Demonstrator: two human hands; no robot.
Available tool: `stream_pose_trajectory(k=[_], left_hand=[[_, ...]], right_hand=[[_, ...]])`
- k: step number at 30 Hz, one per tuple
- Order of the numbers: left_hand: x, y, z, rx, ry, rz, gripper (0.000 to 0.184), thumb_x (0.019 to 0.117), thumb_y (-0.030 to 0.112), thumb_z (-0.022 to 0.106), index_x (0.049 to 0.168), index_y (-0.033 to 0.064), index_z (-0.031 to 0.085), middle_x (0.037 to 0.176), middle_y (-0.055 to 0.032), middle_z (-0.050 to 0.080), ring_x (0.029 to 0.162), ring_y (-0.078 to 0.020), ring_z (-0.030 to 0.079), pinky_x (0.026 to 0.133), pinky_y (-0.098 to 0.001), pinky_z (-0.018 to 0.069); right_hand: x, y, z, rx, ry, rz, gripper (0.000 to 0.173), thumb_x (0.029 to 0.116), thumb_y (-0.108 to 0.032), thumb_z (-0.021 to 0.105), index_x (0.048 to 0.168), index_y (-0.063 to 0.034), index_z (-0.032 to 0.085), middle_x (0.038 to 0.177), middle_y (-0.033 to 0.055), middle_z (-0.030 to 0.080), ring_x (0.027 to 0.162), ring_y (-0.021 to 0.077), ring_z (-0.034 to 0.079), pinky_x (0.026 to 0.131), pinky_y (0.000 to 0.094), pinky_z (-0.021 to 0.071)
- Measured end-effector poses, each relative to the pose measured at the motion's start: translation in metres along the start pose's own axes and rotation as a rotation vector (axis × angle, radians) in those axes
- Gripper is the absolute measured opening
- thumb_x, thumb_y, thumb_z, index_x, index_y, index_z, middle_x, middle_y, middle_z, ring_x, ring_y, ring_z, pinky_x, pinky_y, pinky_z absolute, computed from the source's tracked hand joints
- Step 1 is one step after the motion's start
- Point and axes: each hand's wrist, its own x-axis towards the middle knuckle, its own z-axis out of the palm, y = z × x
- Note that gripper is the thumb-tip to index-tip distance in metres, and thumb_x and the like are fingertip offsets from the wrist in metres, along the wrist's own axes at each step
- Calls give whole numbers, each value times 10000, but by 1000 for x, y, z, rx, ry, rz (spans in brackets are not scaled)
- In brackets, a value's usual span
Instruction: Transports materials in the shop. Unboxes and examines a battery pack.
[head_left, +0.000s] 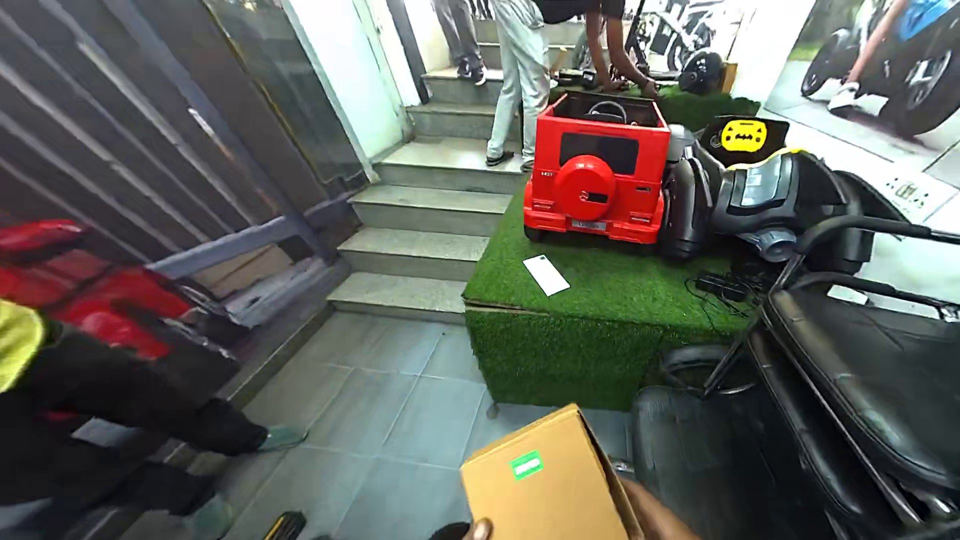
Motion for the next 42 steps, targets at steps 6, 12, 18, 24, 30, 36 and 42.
stream_pose_trajectory(k=[6, 12, 18, 24, 30, 36, 42], left_hand=[[145, 8, 30, 946, 117, -340, 1211, 768, 451, 812, 1620, 7, 73, 1588, -279, 331, 1424, -346, 437, 1144, -524, 407], [271, -17, 31, 1228, 140, -312, 1626, 466, 789, 846, 1642, 59, -6, 1677, -298, 2, 1543, -484, 114, 1202, -620, 277], [445, -43, 0, 1345, 26, -299, 1585, 445, 686, 883, 1659, 136, 24, 1695, -249, -2, 1545, -459, 143, 1175, -621, 316], [576, -15, -40, 627, 101, -412, 581, 845, 485, 594, 1229, 51, 561, 1018, -52, 759, 891, -117, 744, 769, -317, 638], [683, -46, -92, 1373, -41, -414, 880, 826, 184, 694, 1605, 99, 292, 1526, -176, 487, 1284, -356, 586, 1024, -556, 514], [719, -76, -18, 1590, -608, 306, 1111, 753, 818, 635, 1521, 36, 450, 1578, -332, 342, 1472, -507, 323, 1166, -692, 288], [784, -71, -20, 1630, -1508, 147, 969, 786, 851, 536, 1513, 211, 501, 1435, -92, 608, 1394, -354, 501, 1187, -713, 199]], right_hand=[[112, -13, 0, 4, 388, 171, 824, 808, -10, 706, 1542, -2, 333, 1197, 123, 720, 992, 237, 742, 857, 460, 635], [265, -15, -29, -22, 550, 202, 815, 701, -58, 796, 1462, -77, 503, 1180, 38, 742, 961, 160, 752, 826, 404, 657], [422, 12, -73, 5, 524, 255, 899, 682, -120, 821, 1491, -62, 434, 1211, 101, 709, 981, 216, 737, 844, 472, 631], [541, 54, -176, 163, 511, 341, 590, 847, -121, 624, 1422, -18, 544, 1163, 143, 718, 989, 222, 713, 841, 455, 598], [621, 126, -237, 155, 472, 508, 498, 947, -152, 546, 1434, -52, 543, 1240, 157, 672, 1079, 226, 667, 930, 450, 552], [643, 120, -213, -597, 715, 389, 427, 1019, -197, 522, 1430, -112, 596, 1490, 180, 536, 1347, 379, 534, 1100, 581, 439], [689, 7, -128, -594, 387, 121, 384, 971, -242, 623, 1276, -19, 698, 1357, 137, 669, 1349, 270, 567, 1175, 461, 399]])
